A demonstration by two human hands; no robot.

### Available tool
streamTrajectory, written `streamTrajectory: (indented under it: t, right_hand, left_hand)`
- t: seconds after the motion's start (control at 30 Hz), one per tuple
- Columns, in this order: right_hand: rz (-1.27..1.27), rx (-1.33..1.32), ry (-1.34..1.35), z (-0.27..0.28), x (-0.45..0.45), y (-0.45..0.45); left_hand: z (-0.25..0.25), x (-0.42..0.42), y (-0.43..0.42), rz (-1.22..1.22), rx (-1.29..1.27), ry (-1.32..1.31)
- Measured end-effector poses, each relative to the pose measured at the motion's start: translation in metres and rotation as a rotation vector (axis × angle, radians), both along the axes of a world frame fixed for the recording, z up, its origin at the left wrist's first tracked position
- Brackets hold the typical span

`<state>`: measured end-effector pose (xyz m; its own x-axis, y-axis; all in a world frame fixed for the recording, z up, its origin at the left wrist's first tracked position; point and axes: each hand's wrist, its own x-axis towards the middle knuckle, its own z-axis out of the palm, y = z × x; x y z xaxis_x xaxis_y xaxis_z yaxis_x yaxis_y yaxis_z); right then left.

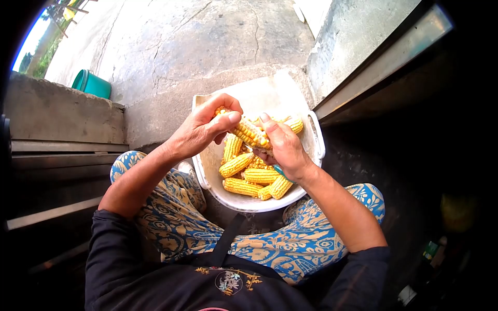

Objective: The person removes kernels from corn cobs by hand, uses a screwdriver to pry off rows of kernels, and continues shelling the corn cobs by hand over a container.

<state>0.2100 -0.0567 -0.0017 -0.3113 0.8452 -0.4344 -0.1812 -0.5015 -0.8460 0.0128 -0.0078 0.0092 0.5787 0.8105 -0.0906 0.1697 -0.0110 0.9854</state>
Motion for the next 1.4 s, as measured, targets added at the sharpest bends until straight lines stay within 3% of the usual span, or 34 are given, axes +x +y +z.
streamTrajectory:
  t: [0.13,0.27,0.43,0.57,0.67,0.73,0.87,0.97,1.03,1.2,1.4]
  right_hand:
    - [0.204,0.087,0.063,-0.005,0.011,0.005]
    - [0.166,0.148,0.024,0.008,0.003,0.005]
    - [-0.057,0.028,-0.11,0.008,-0.004,0.004]
    - [0.084,0.01,0.026,0.005,0.006,0.004]
    - [0.153,0.152,-0.048,0.009,0.002,0.003]
    - [0.143,0.31,-0.243,0.005,-0.004,-0.001]
    - [0.105,0.305,-0.262,0.005,-0.004,-0.001]
    - [0.003,0.248,-0.202,0.0,-0.005,-0.001]
    - [0.03,0.02,-0.017,0.004,-0.002,0.002]
    - [0.14,0.06,-0.001,0.005,0.002,0.005]
    - [0.137,0.154,-0.045,0.011,0.0,0.006]
  left_hand:
    - [0.008,0.0,0.002,0.072,-0.179,0.0]
    - [0.008,-0.004,0.008,0.159,-0.239,-0.009]
    - [0.005,-0.001,0.003,0.131,-0.183,-0.023]
    - [0.007,0.0,0.005,0.116,-0.15,0.017]
    - [0.005,0.001,0.002,0.104,-0.173,-0.009]
    - [0.006,0.001,0.001,0.095,-0.211,0.001]
    - [0.003,0.002,-0.003,0.061,-0.201,-0.021]
    - [0.001,0.004,-0.003,0.071,-0.194,0.012]
    - [-0.003,0.004,-0.004,0.065,-0.143,0.005]
    - [-0.002,0.003,-0.003,0.052,0.004,0.053]
    - [0.007,0.0,0.006,0.164,-0.25,0.009]
